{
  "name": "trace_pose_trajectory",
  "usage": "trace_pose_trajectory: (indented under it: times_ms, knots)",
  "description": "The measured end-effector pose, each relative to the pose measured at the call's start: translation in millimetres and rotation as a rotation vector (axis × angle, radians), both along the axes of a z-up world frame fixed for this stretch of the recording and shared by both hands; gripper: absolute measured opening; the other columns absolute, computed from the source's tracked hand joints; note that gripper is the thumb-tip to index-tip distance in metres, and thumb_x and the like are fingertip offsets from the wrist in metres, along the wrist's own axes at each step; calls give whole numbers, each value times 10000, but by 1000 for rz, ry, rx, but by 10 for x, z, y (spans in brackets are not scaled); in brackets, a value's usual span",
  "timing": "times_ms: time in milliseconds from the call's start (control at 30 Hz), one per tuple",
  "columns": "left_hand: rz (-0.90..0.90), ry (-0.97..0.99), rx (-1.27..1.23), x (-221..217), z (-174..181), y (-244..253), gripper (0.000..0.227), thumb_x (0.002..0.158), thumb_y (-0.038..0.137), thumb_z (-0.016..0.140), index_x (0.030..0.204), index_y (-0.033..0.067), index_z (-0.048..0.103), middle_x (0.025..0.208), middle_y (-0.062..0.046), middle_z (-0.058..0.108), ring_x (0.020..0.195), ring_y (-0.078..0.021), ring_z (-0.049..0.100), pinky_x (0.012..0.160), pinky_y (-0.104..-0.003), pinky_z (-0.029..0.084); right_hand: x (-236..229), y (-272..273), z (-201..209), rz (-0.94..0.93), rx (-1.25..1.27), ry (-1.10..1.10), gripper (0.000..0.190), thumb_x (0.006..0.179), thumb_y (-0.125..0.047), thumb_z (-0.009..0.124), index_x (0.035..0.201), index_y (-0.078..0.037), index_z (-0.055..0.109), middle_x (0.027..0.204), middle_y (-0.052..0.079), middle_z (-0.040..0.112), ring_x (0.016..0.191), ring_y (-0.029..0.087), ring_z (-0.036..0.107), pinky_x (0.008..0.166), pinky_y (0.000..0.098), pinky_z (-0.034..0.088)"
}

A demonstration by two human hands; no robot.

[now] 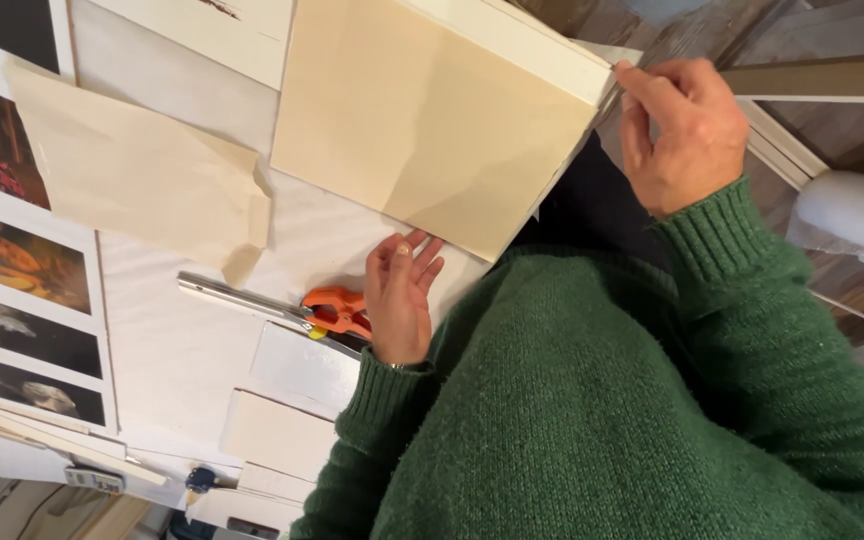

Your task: Cutting a paper mat for an art print using a ruler and a utility knife.

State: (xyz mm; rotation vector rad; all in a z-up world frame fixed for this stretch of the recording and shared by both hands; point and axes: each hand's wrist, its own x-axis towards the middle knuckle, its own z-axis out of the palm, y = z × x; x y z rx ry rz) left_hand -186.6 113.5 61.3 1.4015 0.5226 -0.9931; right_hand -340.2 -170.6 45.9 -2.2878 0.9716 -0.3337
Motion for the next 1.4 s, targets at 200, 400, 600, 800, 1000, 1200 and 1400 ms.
trace_pose_trajectory:
  times_ms: [200, 400, 600, 800, 1000, 1200, 1400]
  knots:
    - [7, -39, 38, -72, 16, -34, 303, 1043, 178, 533, 1290, 23, 450, 1353, -224, 586, 1211, -338, 644, 969, -421, 542, 125, -20, 301, 107, -176, 58, 275, 993, -1, 710, 1261, -48, 749, 1049, 123, 677, 912, 281, 657, 800, 388, 555]
    - [32, -74, 70, -109, 25, -37, 327, 1041, 179, 543, 1309, 18, 448, 1338, -202, 590, 1190, -329, 651, 944, -413, 538, 331, -4, 387, 212, -171, 120, 340, 970, -53, 726, 1308, -95, 741, 796, 90, 619, 689, 276, 613, 613, 416, 510]
    - [42, -113, 54, -176, 16, -42, 358, 1040, 174, 553, 1343, 19, 442, 1348, -192, 575, 1171, -325, 655, 939, -416, 546, 1029, -27, 263, 429, -104, 153, 514, 948, -134, 658, 1461, -117, 630, 696, 57, 643, 507, 252, 601, 462, 420, 472]
    - [97, -121, 5, -330, -95, -41, 375, 1037, 158, 561, 1360, 15, 434, 1371, -197, 566, 1166, -319, 650, 941, -412, 545, 1555, -33, -349, 553, -340, 118, 388, 998, -195, 609, 1377, -117, 582, 690, 48, 637, 610, 231, 632, 541, 422, 489]
    - [115, -114, -1, -347, -63, -35, 375, 1037, 153, 563, 1356, 7, 431, 1349, -193, 571, 1153, -313, 648, 937, -408, 551, 1166, -134, -39, 589, -446, 181, 404, 971, -212, 622, 1373, -175, 647, 606, -10, 582, 457, 169, 539, 418, 356, 413]
    - [30, -165, 63, -291, 77, -15, 367, 1027, 139, 565, 1347, 13, 435, 1319, -162, 587, 1140, -287, 663, 888, -371, 554, 88, -112, 355, 442, -291, 337, 100, 1057, -245, 684, 1082, -214, 776, 630, -23, 634, 477, 167, 560, 452, 349, 433]
    - [-270, -678, 402, 65, 133, 601, 406, 1000, 38, 616, 1377, 17, 465, 1282, -116, 602, 1006, -198, 622, 827, -320, 540, -427, -13, 649, 342, -83, 534, 200, 1056, -334, 646, 1031, -189, 782, 814, 35, 726, 668, 263, 673, 557, 420, 513]
